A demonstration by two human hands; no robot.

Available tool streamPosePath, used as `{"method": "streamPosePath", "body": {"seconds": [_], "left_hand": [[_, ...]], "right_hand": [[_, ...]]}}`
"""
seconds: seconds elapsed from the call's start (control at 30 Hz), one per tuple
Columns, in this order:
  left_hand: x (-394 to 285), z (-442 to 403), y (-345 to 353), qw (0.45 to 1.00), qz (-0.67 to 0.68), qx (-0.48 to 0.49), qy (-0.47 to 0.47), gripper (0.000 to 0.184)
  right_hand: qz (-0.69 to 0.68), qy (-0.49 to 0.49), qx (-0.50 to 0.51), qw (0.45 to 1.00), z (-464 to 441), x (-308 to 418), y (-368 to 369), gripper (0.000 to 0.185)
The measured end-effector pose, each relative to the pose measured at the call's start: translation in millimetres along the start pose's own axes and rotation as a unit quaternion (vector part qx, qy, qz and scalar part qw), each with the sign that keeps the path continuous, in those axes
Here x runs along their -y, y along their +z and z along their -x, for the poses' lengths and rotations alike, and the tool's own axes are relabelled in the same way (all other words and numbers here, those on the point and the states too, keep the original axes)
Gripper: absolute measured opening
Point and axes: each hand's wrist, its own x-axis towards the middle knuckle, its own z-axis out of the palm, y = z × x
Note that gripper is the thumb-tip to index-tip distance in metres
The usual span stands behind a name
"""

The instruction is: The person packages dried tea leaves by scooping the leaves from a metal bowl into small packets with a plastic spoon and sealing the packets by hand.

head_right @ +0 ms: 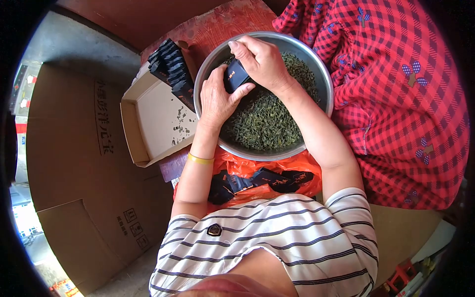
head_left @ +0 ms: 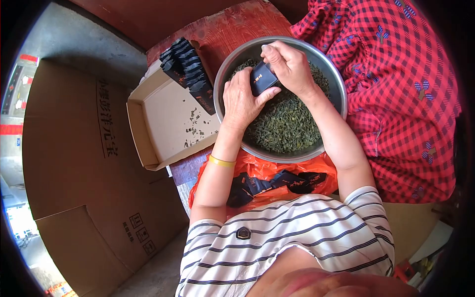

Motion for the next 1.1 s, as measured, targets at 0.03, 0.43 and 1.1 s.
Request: {"method": "streamPosePath", "body": {"seconds": [0.03,0.43,1.1], "left_hand": [[0.5,0.3,0.9,1.0,0.013,-0.017,0.007,0.08],[0.8,1.1,-2.0,0.995,0.086,-0.058,0.011,0.071],[5.6,-2.0,-6.8,0.989,0.1,-0.095,-0.059,0.071]], "right_hand": [[-0.021,0.039,0.008,0.999,1.1,1.6,-0.9,0.032],[0.04,-0.05,-0.035,0.997,0.2,-4.4,-7.8,0.032],[0.233,0.144,0.267,0.924,12.8,-51.4,2.7,0.04]]}}
